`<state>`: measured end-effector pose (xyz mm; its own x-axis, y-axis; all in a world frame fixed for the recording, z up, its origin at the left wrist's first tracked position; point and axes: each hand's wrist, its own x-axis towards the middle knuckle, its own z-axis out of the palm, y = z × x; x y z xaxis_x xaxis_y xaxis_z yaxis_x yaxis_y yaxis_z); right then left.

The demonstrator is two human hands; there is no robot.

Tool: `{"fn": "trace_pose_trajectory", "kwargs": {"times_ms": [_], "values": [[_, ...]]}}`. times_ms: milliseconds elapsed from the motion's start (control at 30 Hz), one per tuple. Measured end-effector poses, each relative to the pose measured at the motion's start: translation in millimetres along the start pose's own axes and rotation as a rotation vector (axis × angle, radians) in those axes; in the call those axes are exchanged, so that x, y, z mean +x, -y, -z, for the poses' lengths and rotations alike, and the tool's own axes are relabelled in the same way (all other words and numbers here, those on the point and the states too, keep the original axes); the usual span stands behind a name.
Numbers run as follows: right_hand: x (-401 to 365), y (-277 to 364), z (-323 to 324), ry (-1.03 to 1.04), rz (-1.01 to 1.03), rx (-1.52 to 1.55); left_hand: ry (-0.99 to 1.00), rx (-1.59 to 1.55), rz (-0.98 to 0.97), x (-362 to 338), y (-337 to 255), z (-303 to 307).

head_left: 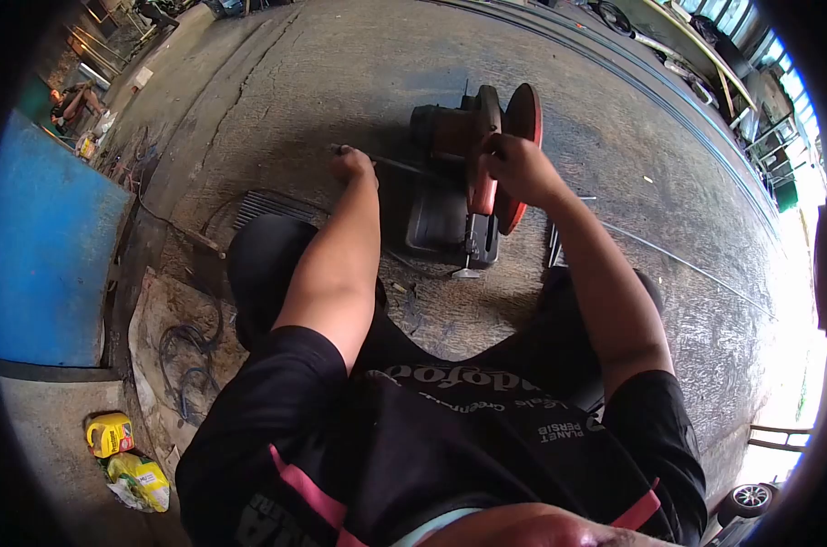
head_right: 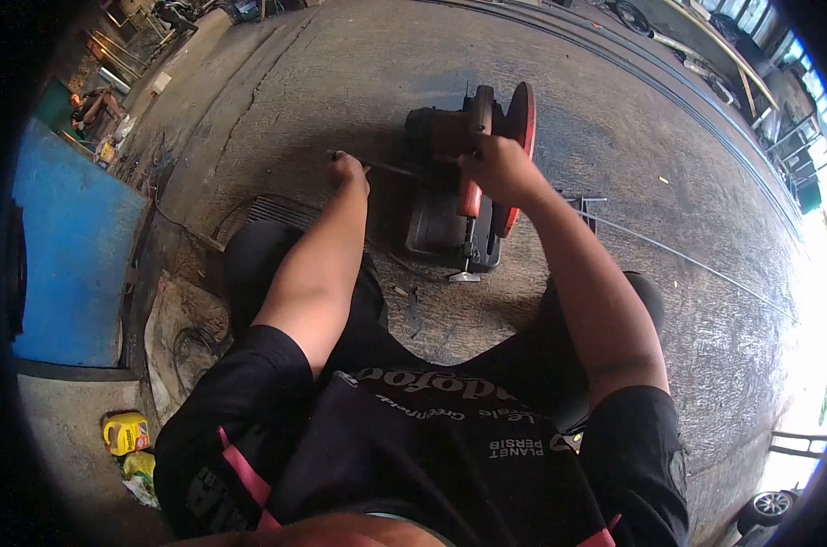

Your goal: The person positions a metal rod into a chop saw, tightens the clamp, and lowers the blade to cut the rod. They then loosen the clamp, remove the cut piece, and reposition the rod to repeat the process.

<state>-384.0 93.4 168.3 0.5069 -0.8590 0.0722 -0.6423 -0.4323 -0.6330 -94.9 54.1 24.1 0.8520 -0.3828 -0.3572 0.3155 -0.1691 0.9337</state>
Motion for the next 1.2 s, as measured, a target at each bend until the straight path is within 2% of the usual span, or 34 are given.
{"fn": "trace_pose_trajectory", "kwargs": {"times_ms": [33, 67, 100, 133, 167, 200, 233, 267, 333, 367, 400, 433, 500, 567, 633, 700, 767, 833, 900, 967, 1100, 1200], "values": [[-0.1, -0.5, -7.9, 0.0, 0.002, 0.0, -0.028, -0.049, -0.028, -1.4, -0.8, -2.5], [-2.7, 0.1, -17.5, 0.037, 0.003, 0.143, -0.029, -0.05, -0.028, 0.3, -3.9, -3.5], [-6.1, 2.1, -27.5, 0.074, 0.004, 0.286, 0.0, 0.062, -0.095, 5.0, -8.8, -4.3], [-11.2, 5.1, -39.6, 0.074, 0.004, 0.288, 0.029, 0.175, -0.162, 12.7, -12.4, -6.0], [-17.3, 9.2, -52.6, 0.085, -0.096, 0.399, 0.028, 0.178, -0.165, 22.1, -18.9, -7.8], [-19.9, 14.3, -60.9, 0.093, -0.197, 0.515, -0.018, 0.136, -0.304, 26.6, -31.2, -7.7], [-18.5, 19.1, -65.1, 0.087, -0.198, 0.525, -0.063, 0.094, -0.445, 27.8, -38.8, -7.2], [-16.7, 24.2, -68.3, 0.12, -0.25, 0.678, -0.06, 0.101, -0.453, 28.1, -44.4, -6.0], [-4.2, 16.4, -80.3, 0.134, -0.286, 0.931, 0.013, -0.271, -0.309, -27.7, -100.2, 15.4], [-0.3, 14.6, -79.1, 0.138, -0.283, 0.933, 0.009, -0.27, -0.312, -32.0, -109.8, 17.1], [2.7, 13.1, -77.8, 0.094, -0.126, 0.824, 0.08, -0.469, -0.283, -33.0, -117.2, 17.2], [3.3, 22.1, -69.3, 0.076, -0.083, 0.829, 0.154, -0.67, -0.252, -42.5, -130.5, 19.3], [4.6, 39.8, -52.6, 0.04, 0.004, 0.836, 0.314, -0.869, -0.207, -59.5, -138.6, 15.8], [13.5, 51.6, -32.8, 0.057, -0.282, 1.421, 0.399, -0.906, -0.154, -72.1, -136.1, 6.3], [19.9, 53.3, -16.4, 0.064, -0.2, 1.426, 0.515, -0.89, -0.154, -103.4, -136.0, 4.9], [19.4, 64.0, 4.5, -0.138, -0.251, 1.461, 0.626, -0.874, -0.198, -125.7, -134.2, 1.7], [23.2, 59.3, 15.7, -0.193, -0.255, 1.548, 0.693, -0.862, -0.206, -145.6, -130.8, 0.9], [27.8, 47.2, 21.1, -0.342, -0.117, 1.554, 0.81, -0.928, -0.198, -161.8, -125.4, -2.6], [26.9, 38.4, 26.7, -0.361, -0.096, 1.594, 0.859, -0.936, -0.222, -172.7, -119.3, -7.3], [27.5, 32.4, 27.3, -0.485, -0.107, 1.691, 0.944, -0.837, -0.357, -181.7, -112.5, -10.7], [27.0, 25.7, 21.1, -0.432, -0.144, 1.748, 1.098, -0.749, -0.31, -194.1, -101.2, -14.7], [33.5, 20.1, 8.8, -0.311, -0.074, 1.794, 1.048, -0.689, -0.303, -195.1, -98.6, -18.5]]}}
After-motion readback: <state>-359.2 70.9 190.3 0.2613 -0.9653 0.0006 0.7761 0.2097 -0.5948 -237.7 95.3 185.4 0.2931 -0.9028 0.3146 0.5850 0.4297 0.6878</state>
